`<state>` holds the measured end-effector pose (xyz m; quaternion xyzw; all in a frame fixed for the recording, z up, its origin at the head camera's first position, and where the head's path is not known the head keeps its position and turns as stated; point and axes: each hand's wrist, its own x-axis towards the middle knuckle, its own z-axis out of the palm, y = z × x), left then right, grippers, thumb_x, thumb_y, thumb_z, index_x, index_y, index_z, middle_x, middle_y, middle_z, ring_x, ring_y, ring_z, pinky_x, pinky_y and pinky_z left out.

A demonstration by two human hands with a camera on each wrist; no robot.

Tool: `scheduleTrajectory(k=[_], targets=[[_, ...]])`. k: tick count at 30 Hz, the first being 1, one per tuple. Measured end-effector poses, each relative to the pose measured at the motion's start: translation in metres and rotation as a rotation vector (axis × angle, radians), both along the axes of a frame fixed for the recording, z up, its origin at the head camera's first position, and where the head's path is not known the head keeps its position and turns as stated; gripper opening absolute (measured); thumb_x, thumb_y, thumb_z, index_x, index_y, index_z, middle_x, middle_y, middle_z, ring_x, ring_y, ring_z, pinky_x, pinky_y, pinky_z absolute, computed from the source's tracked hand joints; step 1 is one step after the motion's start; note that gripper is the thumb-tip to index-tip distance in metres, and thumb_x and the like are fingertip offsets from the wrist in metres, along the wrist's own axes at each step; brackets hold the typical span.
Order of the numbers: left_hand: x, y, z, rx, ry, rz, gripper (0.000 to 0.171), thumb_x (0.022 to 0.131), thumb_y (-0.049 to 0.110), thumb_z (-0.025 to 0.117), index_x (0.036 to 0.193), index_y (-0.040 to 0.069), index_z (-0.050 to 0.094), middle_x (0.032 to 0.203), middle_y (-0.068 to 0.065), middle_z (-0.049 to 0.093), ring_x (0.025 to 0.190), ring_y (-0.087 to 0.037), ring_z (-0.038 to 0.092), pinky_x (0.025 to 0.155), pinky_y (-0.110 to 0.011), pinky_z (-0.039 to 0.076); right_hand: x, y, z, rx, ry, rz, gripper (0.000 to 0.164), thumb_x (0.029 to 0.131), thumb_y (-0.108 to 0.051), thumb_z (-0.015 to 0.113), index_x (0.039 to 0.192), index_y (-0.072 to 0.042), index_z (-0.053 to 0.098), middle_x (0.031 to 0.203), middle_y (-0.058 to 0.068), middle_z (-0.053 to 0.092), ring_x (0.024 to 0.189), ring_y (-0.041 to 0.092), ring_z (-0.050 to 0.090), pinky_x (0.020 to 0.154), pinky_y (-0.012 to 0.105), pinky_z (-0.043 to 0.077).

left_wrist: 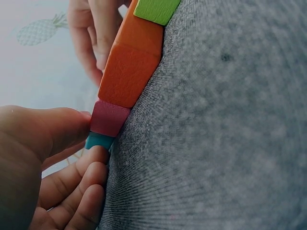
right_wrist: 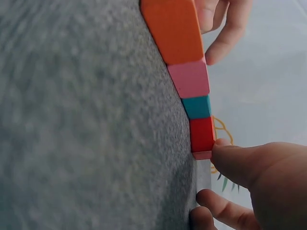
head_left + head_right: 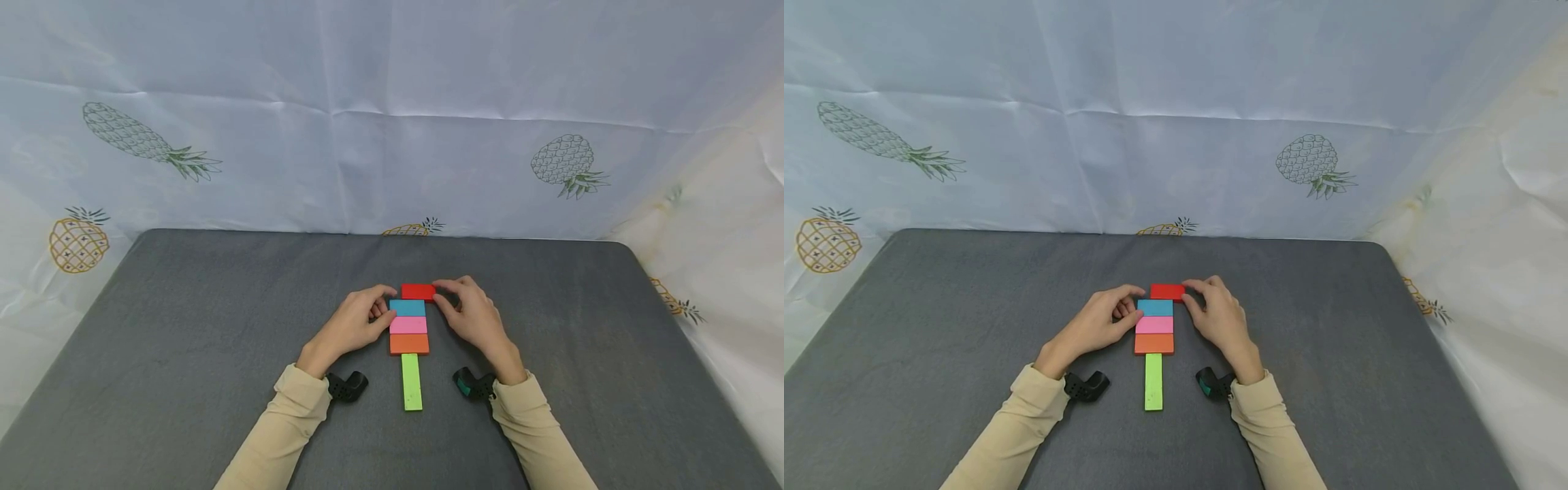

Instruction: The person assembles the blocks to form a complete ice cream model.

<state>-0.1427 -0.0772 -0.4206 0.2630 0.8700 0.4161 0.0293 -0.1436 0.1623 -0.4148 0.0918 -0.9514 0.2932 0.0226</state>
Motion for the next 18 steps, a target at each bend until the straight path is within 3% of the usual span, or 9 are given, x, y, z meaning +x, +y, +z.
scheduleTrajectory(k=[18], targets=[[0.0006,0.0004,0.0002,-0.027,-0.002,0.018,0.043,0.097,0.011,0.068,0.136,-0.006,0.060,0.089,-0.008,0.070,0.076,-0.009,0.061,0.074,-0.027,0.056,0.0031,-0.0094,-0.0014,0.025,0.034,0.010,0.033,0.099,-0.023,0.068,0.132,-0.015,0.071,0.102,0.013,0.062,0.065,0.014,0.047,0.052,0.026,0.038]])
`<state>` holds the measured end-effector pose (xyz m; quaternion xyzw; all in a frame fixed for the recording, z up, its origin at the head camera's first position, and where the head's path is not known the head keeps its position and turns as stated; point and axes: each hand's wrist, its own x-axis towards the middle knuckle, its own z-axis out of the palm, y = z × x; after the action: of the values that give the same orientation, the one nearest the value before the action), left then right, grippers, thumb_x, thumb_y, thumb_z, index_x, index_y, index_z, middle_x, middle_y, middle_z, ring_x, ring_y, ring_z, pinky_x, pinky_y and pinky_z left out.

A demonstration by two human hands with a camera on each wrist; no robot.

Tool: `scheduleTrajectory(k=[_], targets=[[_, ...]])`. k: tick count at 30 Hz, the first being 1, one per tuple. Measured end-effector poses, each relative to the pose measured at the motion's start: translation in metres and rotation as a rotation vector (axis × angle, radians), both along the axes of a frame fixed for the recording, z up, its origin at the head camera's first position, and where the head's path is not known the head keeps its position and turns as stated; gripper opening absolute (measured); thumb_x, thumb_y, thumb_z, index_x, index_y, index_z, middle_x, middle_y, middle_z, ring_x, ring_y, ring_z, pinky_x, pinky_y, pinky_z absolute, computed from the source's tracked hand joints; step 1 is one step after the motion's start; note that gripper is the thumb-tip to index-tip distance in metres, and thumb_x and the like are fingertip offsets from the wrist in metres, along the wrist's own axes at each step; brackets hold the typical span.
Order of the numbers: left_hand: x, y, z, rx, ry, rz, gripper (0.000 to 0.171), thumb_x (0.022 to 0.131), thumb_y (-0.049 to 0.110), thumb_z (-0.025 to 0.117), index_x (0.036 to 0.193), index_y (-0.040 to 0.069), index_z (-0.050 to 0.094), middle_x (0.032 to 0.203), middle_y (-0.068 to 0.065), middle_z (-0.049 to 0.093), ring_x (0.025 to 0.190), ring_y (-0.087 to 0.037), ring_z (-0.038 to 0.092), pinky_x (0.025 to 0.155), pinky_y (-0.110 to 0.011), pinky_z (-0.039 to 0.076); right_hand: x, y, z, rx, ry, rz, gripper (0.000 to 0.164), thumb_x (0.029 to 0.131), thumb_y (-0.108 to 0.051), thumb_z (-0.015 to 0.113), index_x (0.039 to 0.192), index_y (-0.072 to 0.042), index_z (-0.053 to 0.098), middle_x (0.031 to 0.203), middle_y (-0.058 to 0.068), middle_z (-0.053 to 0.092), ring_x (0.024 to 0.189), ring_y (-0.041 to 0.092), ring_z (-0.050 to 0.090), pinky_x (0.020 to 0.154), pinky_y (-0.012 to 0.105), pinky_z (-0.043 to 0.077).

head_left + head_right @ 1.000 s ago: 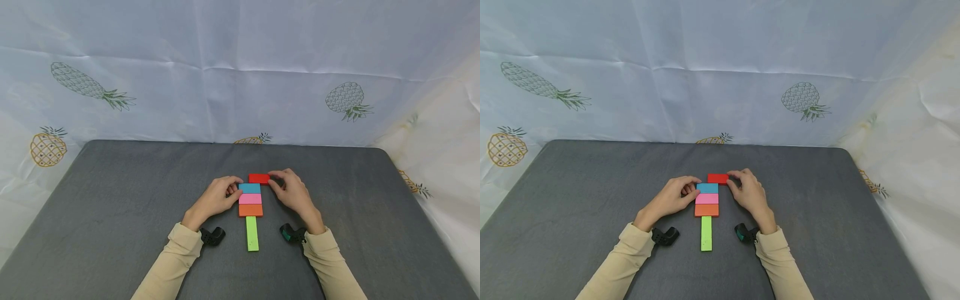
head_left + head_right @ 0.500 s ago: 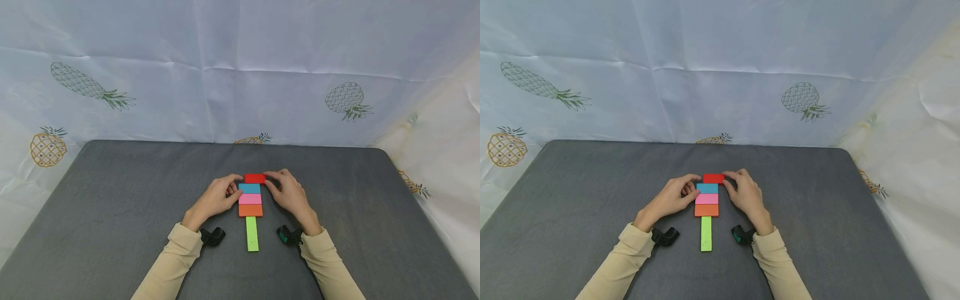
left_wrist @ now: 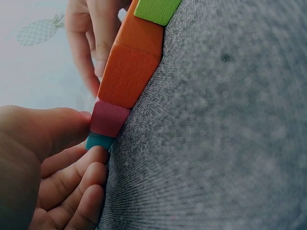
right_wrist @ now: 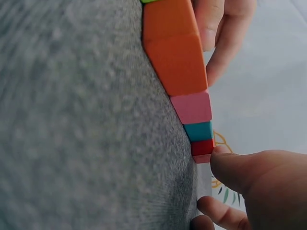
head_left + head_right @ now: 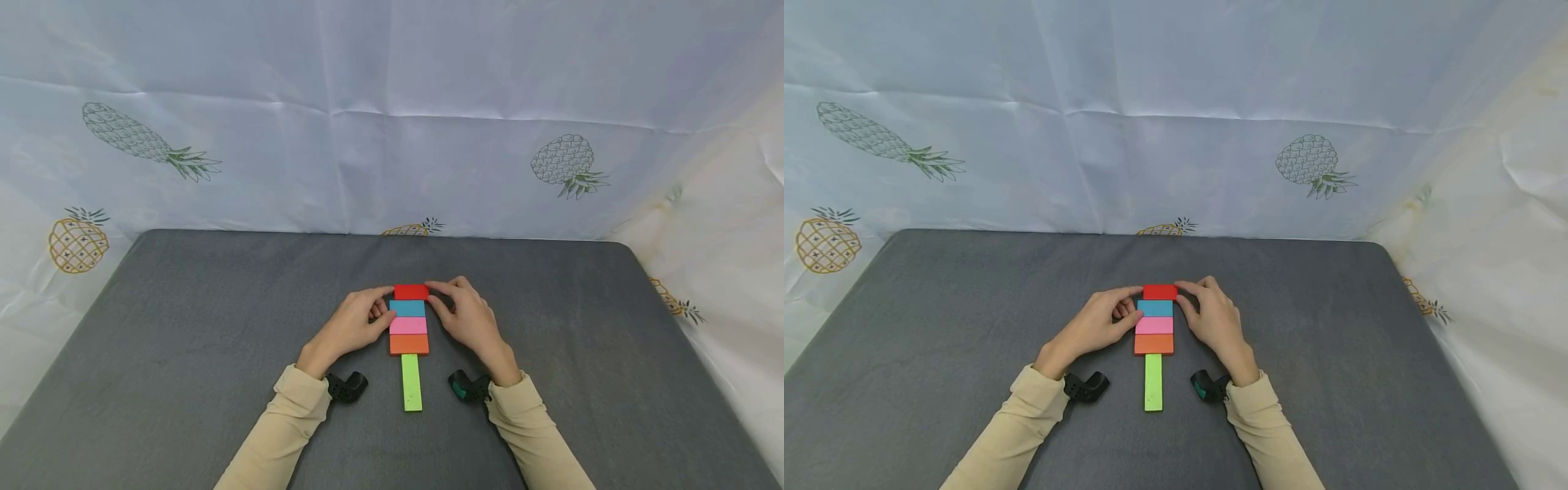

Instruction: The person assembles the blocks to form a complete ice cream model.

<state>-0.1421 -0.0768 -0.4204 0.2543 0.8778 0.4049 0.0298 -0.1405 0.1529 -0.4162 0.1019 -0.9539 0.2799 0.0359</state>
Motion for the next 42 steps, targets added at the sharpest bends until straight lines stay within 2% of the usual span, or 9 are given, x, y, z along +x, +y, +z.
scheduleTrajectory(k=[23,42], targets=[[0.0010,-0.0015,0.0013,0.002,-0.013,-0.003,0.053,0.097,0.011,0.068,0.143,-0.011,0.052,0.089,-0.009,0.071,0.074,-0.009,0.061,0.072,-0.026,0.056,0.0009,-0.0050,-0.0032,-0.018,0.008,0.005,0.034,0.099,-0.021,0.068,0.133,-0.018,0.071,0.102,0.011,0.063,0.065,0.013,0.047,0.050,0.026,0.036],[0.0011,-0.0014,0.0025,0.013,-0.012,0.026,0.050,0.094,0.010,0.071,0.138,-0.009,0.055,0.087,-0.007,0.069,0.072,-0.007,0.058,0.071,-0.023,0.054,0.0015,-0.0060,-0.0030,-0.026,0.021,0.015,0.035,0.099,-0.020,0.068,0.134,-0.019,0.070,0.103,0.012,0.063,0.064,0.012,0.047,0.049,0.026,0.036]])
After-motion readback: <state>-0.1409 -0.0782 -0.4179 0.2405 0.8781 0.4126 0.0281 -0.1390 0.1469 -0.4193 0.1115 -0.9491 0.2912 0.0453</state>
